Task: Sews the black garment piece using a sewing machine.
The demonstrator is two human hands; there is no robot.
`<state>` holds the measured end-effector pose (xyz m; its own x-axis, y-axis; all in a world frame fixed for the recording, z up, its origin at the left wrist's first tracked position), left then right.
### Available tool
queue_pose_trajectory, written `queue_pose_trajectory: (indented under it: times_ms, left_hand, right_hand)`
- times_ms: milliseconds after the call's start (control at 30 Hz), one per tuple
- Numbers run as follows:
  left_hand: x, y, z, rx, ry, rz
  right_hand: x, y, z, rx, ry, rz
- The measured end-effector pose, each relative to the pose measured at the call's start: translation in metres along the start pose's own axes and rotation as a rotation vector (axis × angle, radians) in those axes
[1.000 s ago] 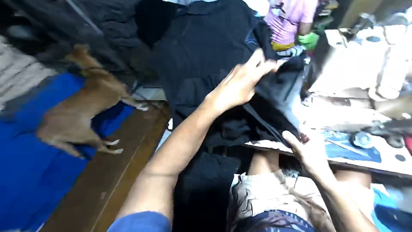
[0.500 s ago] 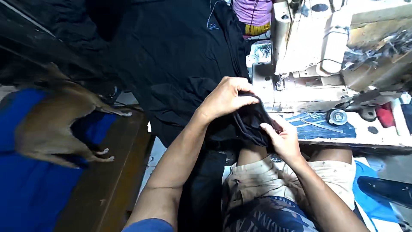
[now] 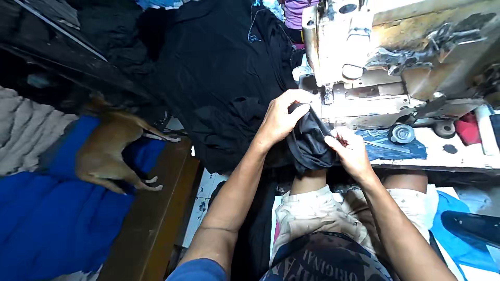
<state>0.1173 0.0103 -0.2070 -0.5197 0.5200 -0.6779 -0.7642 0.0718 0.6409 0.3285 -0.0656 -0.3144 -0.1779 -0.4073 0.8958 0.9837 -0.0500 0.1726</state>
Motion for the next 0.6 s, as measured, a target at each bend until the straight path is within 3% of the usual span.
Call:
queue_pose_trajectory:
  times_ms: [100, 200, 433, 600]
  left_hand:
    - [-0.002, -0.023, -0.002, -0.096, 0.005, -0.057]
    - [0.0, -0.035, 0.003, -0.157, -0.041, 0.053]
    - [0.014, -0.032, 0.018, 0.026, -0.045, 0.144]
    - [0.021, -0.036, 0.025, -0.046, -0.023, 0.258]
  right_hand:
    - [0.001, 0.004, -0.002, 0.052, -0.066, 0.137]
    - [0.002, 0.006, -0.007, 0.031, -0.084, 0.185]
    - [-0.01, 0.003, -0.008, -0.039, -0.092, 0.142]
    - [-0.014, 0.005, -0.006, -0.053, -0.126, 0.165]
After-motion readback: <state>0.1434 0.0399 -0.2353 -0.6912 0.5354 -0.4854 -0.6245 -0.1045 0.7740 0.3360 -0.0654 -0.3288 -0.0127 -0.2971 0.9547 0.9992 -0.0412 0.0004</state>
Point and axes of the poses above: each hand's wrist, its own z-axis towards the middle knuckle, its own y-axis out of the back of the hand, x = y × z, the point moved 2 cm from there along z, towards the middle knuckle, and after that the axes turned 6 degrees about y, right-handed, at the moved point
